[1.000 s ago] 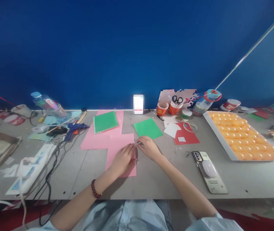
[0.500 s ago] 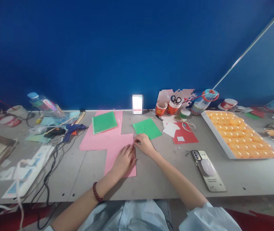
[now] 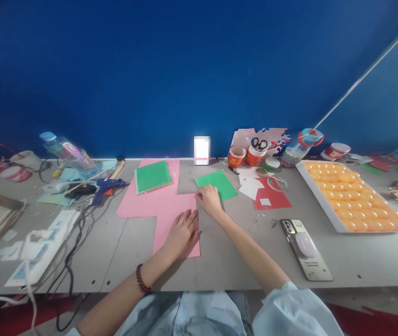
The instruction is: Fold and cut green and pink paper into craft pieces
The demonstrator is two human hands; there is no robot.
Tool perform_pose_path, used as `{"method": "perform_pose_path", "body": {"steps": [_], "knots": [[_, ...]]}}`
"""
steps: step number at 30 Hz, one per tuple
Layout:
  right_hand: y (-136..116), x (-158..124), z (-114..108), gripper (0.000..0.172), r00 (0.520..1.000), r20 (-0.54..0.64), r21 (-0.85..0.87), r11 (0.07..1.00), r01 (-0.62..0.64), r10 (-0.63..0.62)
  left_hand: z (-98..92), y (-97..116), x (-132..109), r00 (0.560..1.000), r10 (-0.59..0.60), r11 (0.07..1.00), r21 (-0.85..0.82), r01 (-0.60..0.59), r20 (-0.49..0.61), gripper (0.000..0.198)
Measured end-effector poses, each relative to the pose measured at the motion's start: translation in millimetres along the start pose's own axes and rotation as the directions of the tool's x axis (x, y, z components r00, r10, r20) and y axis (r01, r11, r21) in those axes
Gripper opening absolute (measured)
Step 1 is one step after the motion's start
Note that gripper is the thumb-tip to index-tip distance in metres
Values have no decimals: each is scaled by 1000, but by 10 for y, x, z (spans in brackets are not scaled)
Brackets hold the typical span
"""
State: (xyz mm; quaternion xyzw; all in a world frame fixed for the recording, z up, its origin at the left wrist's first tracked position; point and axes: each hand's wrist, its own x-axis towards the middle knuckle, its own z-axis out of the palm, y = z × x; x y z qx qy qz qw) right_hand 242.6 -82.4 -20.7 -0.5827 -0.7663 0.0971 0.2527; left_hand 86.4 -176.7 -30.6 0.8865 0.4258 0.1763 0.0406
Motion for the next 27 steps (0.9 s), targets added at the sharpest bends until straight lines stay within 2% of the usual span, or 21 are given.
{"method": "perform_pose_path", "body": {"steps": [8,11,16,19,22,27], "knots": [[16,166,66,16,997,-38,5,998,-66,66,4,-15,-1,1000,10,1000,11,-10,-1,41],[-14,103,58,12,998,-37,29,999,-43,44,-73,-39,29,1000,15,1000,-14,-15,22,39],[7,-54,69,8,999,-13,90,995,33,-32,-233,-144,186,997,20,999,-45,-17,79,22],[68,-69,108,9,998,-46,167,984,59,-52,-233,-255,322,999,-22,998,57,20,32,20],[121,-47,146,10,995,-74,217,972,89,-74,-165,-370,441,1000,-12,992,127,13,-15,18],[171,-30,199,10,992,-92,224,969,102,-83,-64,-450,548,997,25,996,84,-19,-68,16]]}}
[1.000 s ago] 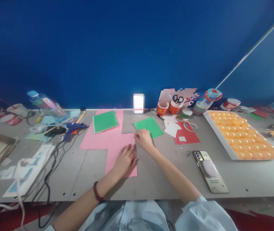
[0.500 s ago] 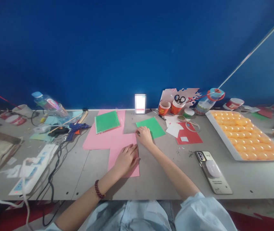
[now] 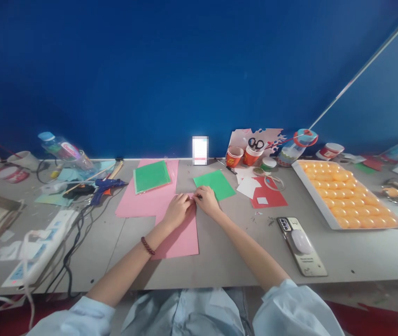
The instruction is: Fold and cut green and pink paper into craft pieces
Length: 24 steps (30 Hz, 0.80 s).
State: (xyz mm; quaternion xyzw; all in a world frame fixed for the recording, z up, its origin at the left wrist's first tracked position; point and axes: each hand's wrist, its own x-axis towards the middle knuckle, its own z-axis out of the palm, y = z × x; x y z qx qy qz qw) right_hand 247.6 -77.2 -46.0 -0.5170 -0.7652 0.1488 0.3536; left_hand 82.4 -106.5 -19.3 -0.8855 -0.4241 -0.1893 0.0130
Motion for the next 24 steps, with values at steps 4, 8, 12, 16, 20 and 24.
{"method": "perform_pose_path", "body": {"steps": [4,8,12,16,20,24], "knots": [[27,-12,27,11,1000,-13,2,1000,-3,3,20,1,46,1000,29,999,-39,-28,5,19],[24,-18,28,11,1000,-18,6,1000,-2,2,4,-8,79,998,64,995,-74,-61,29,23],[9,-19,18,11,1000,-21,12,1000,4,-4,7,34,29,994,97,989,-119,-92,43,20],[7,-20,17,10,1000,-25,16,1000,4,-4,30,116,-76,998,58,990,-128,-53,35,18],[10,-21,20,10,1000,-26,17,1000,6,-5,15,92,-68,1000,-16,997,-69,18,19,18],[7,-24,22,11,999,-31,14,1000,5,-5,4,4,10,999,-15,998,-59,18,39,21]]}}
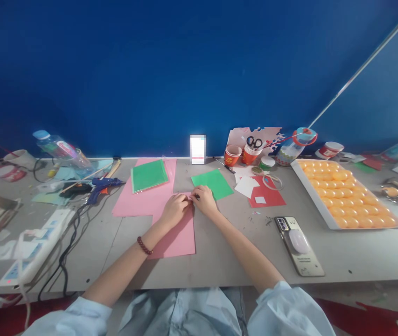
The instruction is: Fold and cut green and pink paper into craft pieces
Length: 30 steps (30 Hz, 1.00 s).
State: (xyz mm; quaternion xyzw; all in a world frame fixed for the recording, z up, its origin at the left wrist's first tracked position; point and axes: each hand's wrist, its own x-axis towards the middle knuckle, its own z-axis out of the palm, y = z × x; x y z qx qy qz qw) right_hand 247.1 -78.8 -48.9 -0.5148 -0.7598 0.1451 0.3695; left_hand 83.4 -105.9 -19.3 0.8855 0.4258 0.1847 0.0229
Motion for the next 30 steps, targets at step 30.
{"method": "perform_pose_path", "body": {"steps": [30], "knots": [[-34,6,-26,12,1000,3,13,1000,-15,15,-78,283,-283,996,80,996,-53,-77,47,25]]}}
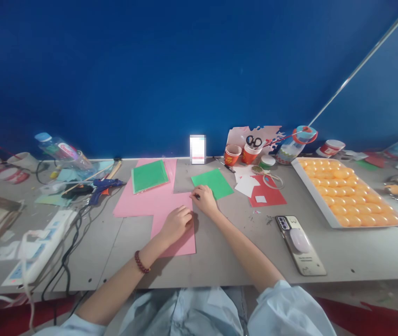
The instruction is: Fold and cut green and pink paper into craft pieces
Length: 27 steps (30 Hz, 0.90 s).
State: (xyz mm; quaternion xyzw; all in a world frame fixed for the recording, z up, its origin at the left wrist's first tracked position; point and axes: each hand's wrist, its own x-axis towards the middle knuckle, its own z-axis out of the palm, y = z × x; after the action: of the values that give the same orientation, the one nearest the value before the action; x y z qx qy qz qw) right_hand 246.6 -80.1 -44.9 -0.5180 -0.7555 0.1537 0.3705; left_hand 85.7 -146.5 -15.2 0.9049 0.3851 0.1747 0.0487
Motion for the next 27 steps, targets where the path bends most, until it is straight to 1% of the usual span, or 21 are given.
{"method": "perform_pose_path", "body": {"steps": [4,12,17,22,25,27], "knots": [[-4,1,-9,11,1000,3,3,1000,0,0,22,72,-113,1000,20,1000,-13,-19,12,25],[7,0,2,11,1000,-2,7,1000,1,-1,79,174,-281,1000,21,1000,6,-21,-7,22],[3,-1,-5,11,1000,-1,9,1000,4,-4,66,239,-372,997,53,999,9,-54,47,21],[15,1,0,11,1000,2,6,1000,4,-4,3,371,-493,989,94,996,-11,-94,115,17],[23,1,5,11,1000,6,4,1000,2,-2,-17,457,-566,981,128,991,28,-133,146,16],[22,0,4,10,1000,8,2,1000,1,-1,-17,497,-614,981,132,989,51,-140,144,14]]}}
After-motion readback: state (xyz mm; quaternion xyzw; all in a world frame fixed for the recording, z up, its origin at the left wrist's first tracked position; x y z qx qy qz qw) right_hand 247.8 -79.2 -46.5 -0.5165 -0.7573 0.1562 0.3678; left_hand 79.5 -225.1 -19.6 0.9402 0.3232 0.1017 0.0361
